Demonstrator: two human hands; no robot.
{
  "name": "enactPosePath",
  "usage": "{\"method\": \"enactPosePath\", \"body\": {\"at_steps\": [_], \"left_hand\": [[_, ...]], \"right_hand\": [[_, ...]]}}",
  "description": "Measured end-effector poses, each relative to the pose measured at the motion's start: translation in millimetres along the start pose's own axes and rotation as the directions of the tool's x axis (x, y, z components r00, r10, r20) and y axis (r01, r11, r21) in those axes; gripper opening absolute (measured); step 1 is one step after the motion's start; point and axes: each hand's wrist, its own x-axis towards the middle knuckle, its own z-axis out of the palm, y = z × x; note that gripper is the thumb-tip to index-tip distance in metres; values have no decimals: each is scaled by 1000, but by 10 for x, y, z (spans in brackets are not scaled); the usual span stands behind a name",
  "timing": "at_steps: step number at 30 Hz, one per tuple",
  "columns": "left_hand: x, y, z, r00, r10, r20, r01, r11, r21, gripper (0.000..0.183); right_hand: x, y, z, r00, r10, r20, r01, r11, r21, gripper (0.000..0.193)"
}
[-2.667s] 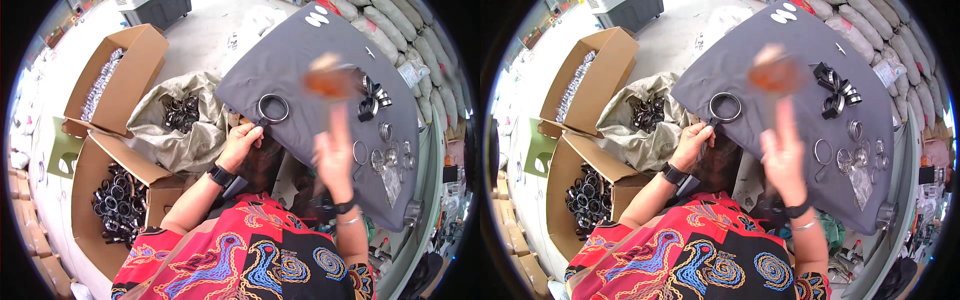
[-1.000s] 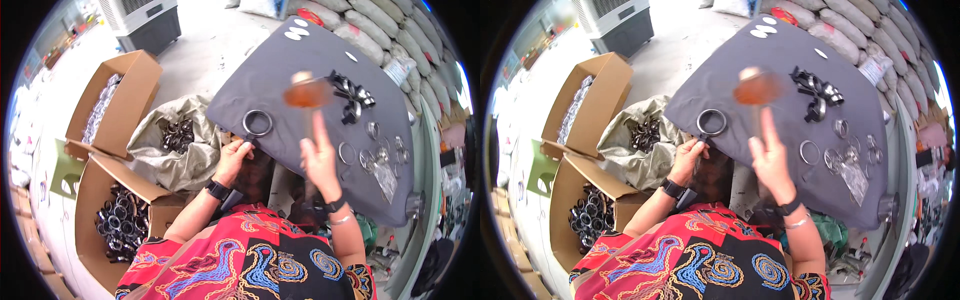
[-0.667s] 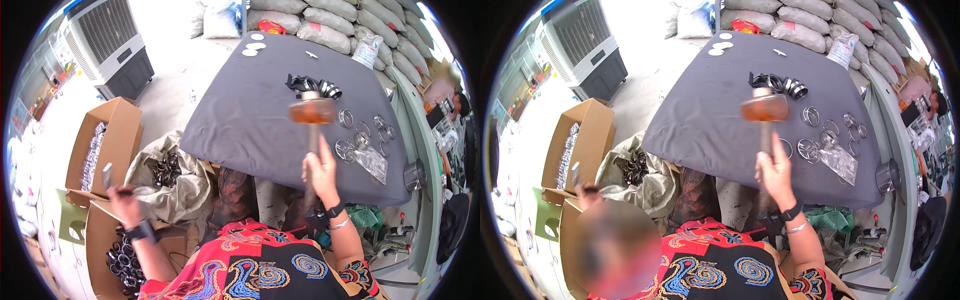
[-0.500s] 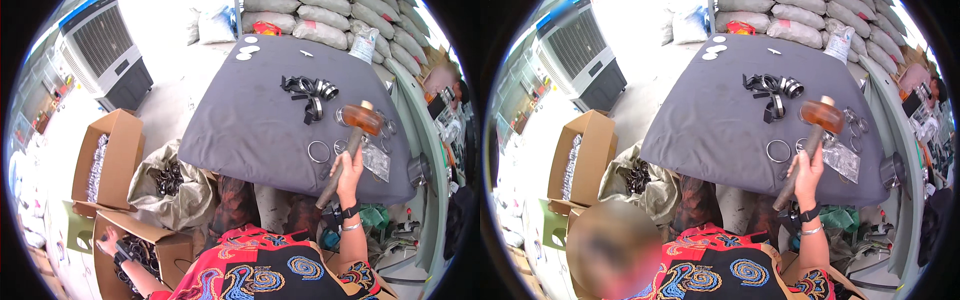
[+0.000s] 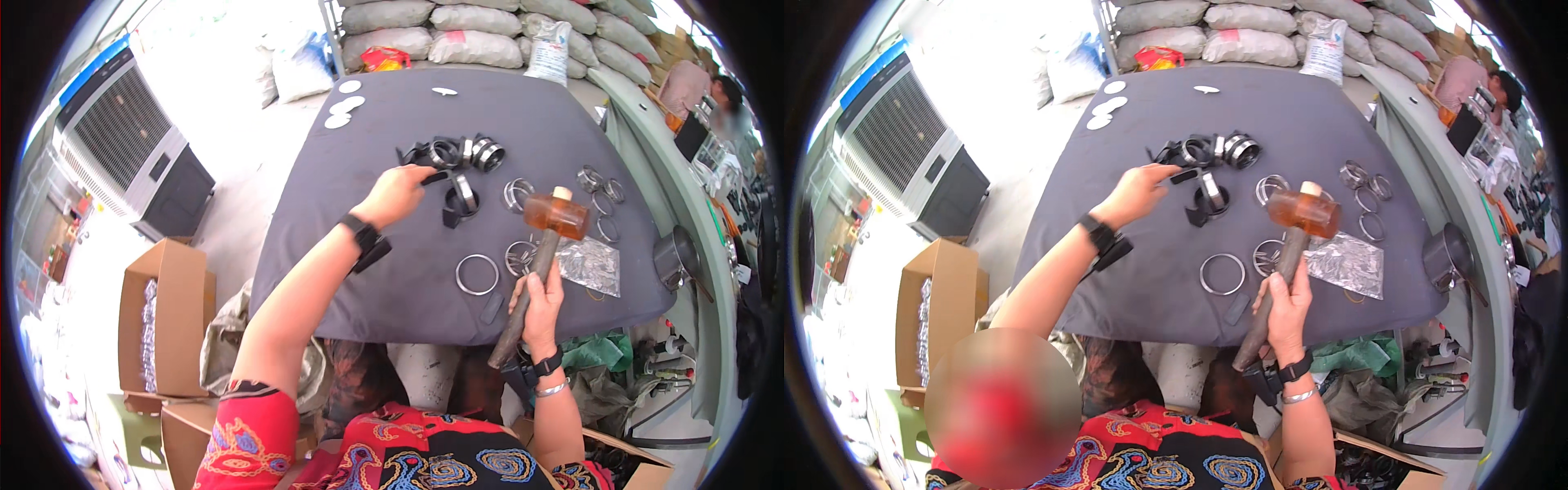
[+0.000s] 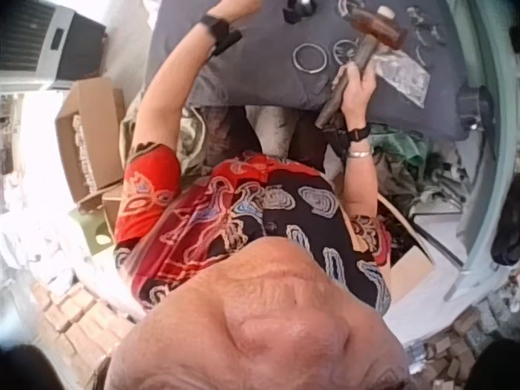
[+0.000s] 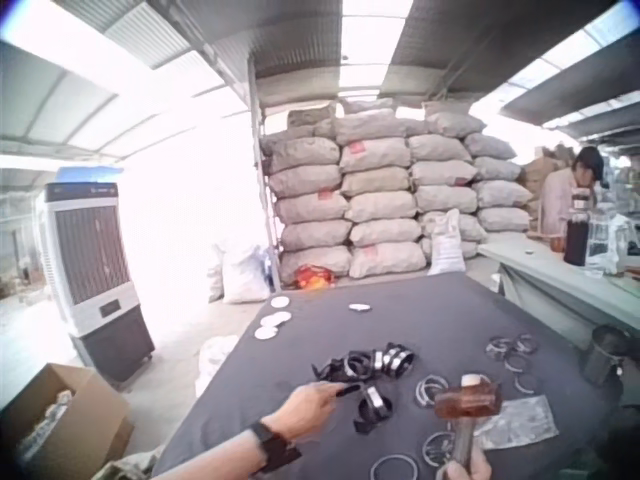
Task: Manually assembling rubber and metal components using a hammer and manual fitting.
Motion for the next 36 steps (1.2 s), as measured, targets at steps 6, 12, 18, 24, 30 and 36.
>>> {"method": "enactPosePath", "body": {"at_steps": [6,12,18,24,30,36], "left_hand": [[724,-332,675,906,-236,352,80,911,405,31],[266,-301,229,937,-347,32,348,928,-130,9],[-1439,48,-755,658,-753,5,581,504,-639,10],[-3018,403,-516,431,-871,-234,327,393,-859,21],[-3304,571,175,494,-830,-260,281,435,-855,12],[-3227,488,174,546,-833,-83,219,238,-946,17]], "right_hand": [[21,-9,9,1000,-28,12,28,1000,-3,61],[21,25,-16,1000,-3,-5,3,1000,-23,56],[24,45,-6,1000,-4,13,5,1000,-28,48],[-131,-98,339,969,-43,243,71,991,-110,54],[-512,-162,1140,762,4,647,310,876,-370,63],[-671,-535,1845,615,49,787,467,781,-414,61]]}}
